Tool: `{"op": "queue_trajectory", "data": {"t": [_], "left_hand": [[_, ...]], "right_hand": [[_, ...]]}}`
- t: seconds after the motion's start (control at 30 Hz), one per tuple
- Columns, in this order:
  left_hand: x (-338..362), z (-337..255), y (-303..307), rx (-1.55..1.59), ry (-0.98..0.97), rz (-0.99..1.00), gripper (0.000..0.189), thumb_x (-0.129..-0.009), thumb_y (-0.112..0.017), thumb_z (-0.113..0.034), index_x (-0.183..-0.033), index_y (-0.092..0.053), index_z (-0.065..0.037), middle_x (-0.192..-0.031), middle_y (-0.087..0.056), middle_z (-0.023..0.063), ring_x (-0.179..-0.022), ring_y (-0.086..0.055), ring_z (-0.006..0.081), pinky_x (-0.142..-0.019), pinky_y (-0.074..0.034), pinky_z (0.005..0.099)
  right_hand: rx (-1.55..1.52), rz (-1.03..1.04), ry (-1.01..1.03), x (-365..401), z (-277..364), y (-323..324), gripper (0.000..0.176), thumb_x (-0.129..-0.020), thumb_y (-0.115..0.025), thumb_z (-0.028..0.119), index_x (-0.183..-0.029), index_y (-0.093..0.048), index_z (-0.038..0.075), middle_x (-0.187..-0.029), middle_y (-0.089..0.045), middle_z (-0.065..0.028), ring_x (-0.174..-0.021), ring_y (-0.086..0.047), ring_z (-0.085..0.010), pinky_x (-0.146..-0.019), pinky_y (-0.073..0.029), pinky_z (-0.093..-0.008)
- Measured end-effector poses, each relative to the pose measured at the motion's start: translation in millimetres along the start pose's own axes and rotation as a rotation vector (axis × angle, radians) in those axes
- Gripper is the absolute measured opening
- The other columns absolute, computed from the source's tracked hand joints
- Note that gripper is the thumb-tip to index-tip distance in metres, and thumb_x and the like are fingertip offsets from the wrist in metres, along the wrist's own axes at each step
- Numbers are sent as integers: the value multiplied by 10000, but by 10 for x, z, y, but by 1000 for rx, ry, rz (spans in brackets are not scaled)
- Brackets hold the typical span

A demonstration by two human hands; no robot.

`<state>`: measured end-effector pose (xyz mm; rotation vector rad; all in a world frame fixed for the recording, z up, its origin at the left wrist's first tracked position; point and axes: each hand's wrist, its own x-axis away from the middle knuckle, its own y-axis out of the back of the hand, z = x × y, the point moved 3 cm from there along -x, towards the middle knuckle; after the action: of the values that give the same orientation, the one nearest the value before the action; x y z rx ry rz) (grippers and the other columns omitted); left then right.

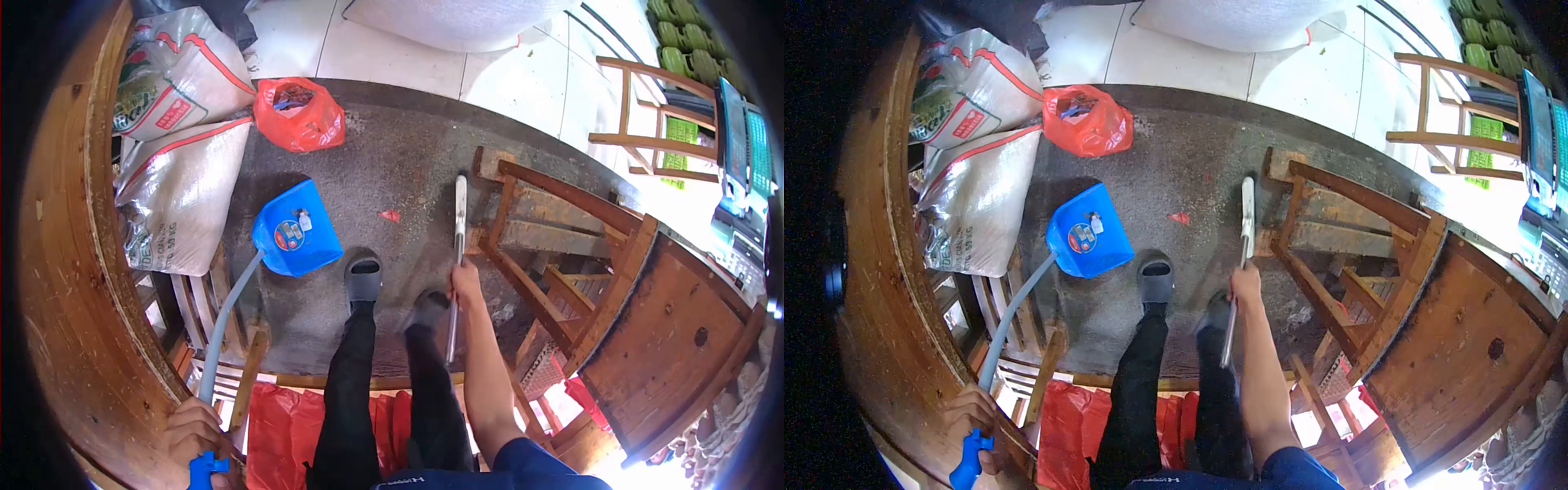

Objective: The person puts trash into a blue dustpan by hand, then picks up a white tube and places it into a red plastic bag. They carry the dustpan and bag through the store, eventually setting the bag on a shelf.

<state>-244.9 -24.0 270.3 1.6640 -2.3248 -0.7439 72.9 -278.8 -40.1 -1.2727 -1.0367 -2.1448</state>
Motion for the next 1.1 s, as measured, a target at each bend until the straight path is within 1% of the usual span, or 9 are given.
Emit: {"op": "queue_trajectory", "data": {"t": [0.1, 0.2, 0.37, 0.47, 0.57, 0.73, 0.87, 0.97, 1.1], "left_hand": [[-19, -42, -201, 77, -22, 14, 521, -800, -546, -460, -521, -323, -80, -450, -319, 11, -414, -352, 138, -441, -304, 259], [41, -53, -281, 136, -14, 17, 528, -801, -550, -466, -516, -327, -83, -449, -325, 9, -415, -353, 136, -441, -307, 258], [265, 83, -187, 300, 48, 0, 531, -805, -537, -520, -561, -356, -84, -480, -321, 4, -438, -315, 133, -468, -275, 267], [378, 201, -216, 417, 66, -49, 495, -813, -521, -508, -607, -341, -95, -527, -298, 3, -498, -290, 136, -529, -253, 284], [430, 277, -196, 477, 95, -113, 468, -813, -516, -488, -626, -328, -102, -551, -283, 1, -533, -267, 137, -566, -230, 293], [491, 230, -117, 484, 103, -167, 445, -821, -509, -465, -613, -319, -120, -517, -264, -10, -502, -251, 124, -558, -226, 280], [821, -4, 24, 506, 102, -275, 436, -822, -512, -449, -593, -351, -116, -500, -292, -13, -446, -264, 109, -489, -224, 270], [1117, -277, 57, 432, 109, -337, 454, -811, -531, -453, -573, -348, -113, -491, -303, -9, -429, -280, 112, -485, -248, 258], [1470, -515, -267, 326, 120, -304, 418, -787, -535, -416, -579, -323, -120, -516, -275, 5, -485, -293, 130, -513, -233, 281]], "right_hand": [[111, -139, 109, -394, 121, -278, 182, -793, -426, 76, -911, -488, -47, -575, -521, -93, -398, -509, -179, -306, -366, -325], [209, 13, 80, -461, 72, -662, 183, -813, -422, 80, -939, -484, -37, -554, -495, -75, -374, -490, -172, -298, -364, -313], [57, 60, 170, -65, 223, -311, 165, -841, -440, 94, -956, -473, -20, -518, -448, -67, -356, -482, -160, -297, -379, -316], [147, -120, 122, -282, 489, -28, 316, -829, -456, 95, -1108, -463, -53, -687, -579, -195, -413, -553, -256, -378, -455, -371], [264, -113, 261, -708, 347, -173, 280, -798, -419, 64, -1057, -467, -31, -550, -502, -101, -355, -494, -205, -309, -393, -344], [354, 29, 291, -545, 553, -40, 308, -807, -457, 72, -1093, -521, -23, -584, -546, -134, -382, -533, -209, -338, -418, -339], [558, -167, 539, -619, 1128, 62, 350, -809, -490, 143, -1115, -514, -26, -879, -629, -245, -761, -649, -358, -664, -514, -413], [781, -189, 718, -1110, 991, -80, 359, -804, -496, 122, -1129, -499, -31, -899, -623, -253, -741, -648, -360, -649, -516, -408], [341, 237, 292, -645, 755, -40, 412, -800, -498, 95, -1197, -474, -13, -942, -617, -255, -704, -651, -326, -624, -513, -388]]}}
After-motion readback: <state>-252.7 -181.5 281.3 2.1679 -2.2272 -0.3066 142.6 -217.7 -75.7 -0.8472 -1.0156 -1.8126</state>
